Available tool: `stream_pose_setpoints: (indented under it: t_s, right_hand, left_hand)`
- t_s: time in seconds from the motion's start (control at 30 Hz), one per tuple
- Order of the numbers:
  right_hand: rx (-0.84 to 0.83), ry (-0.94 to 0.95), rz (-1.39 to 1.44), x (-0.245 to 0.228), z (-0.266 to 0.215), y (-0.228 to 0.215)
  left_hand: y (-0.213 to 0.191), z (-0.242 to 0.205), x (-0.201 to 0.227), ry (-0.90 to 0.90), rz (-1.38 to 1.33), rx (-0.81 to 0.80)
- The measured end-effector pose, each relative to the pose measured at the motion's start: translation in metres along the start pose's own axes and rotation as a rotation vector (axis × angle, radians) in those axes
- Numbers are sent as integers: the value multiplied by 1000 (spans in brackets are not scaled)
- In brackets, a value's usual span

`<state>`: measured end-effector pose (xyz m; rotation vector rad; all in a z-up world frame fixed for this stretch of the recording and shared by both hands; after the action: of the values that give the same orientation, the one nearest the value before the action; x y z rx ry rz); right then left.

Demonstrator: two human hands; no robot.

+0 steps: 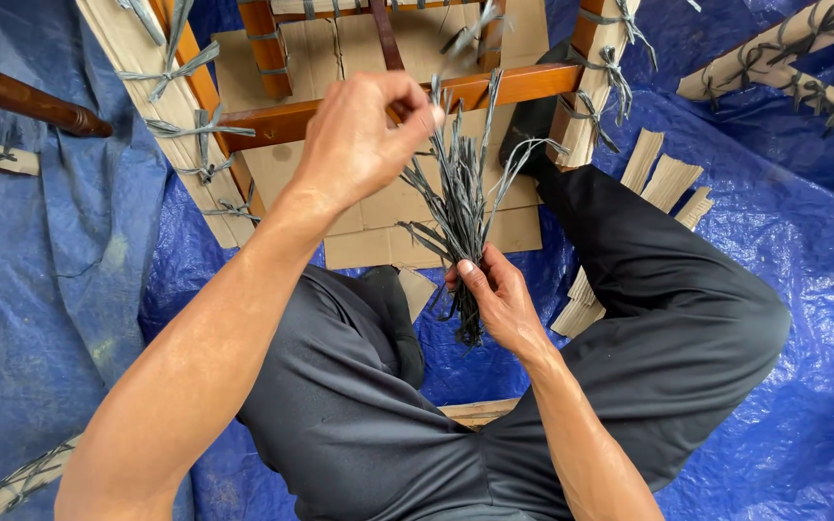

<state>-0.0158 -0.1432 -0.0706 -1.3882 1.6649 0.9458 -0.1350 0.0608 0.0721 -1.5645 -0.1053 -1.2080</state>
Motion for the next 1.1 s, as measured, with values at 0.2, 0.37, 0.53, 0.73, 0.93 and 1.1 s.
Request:
stream_pose_setpoints:
  t_s: [0.2, 0.37, 0.53, 0.73, 0.93, 1.1]
  right_hand:
    - [45, 101, -66, 76, 10, -16]
    - [128, 284, -195, 171, 24, -33]
    - [243, 315, -515, 198, 43, -41]
    - [415, 158, -383, 196, 45, -51]
    - [852, 234, -341, 288, 62, -118]
    - [1271, 153, -456, 277, 53, -156]
  left_hand:
    - [-29, -1, -1, 138, -124, 290]
    - [-41, -8, 1, 185, -178, 381]
    - [-45, -12, 3, 191, -270, 359]
    - [-49, -22, -1, 201, -272, 341]
    - [-55, -28, 23, 281, -286, 342]
    - [-56, -37, 36, 289, -249, 325]
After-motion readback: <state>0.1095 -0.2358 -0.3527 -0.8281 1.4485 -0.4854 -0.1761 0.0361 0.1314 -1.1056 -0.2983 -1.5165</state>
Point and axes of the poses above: each hand's wrist, its own z-axis towards the middle knuckle, its own y-axis out of the palm, x = y × z, the point moved 6 cm from there along z, towards the middle knuckle, and after that the axes turned 9 degrees about y, right-handed, at the moved point
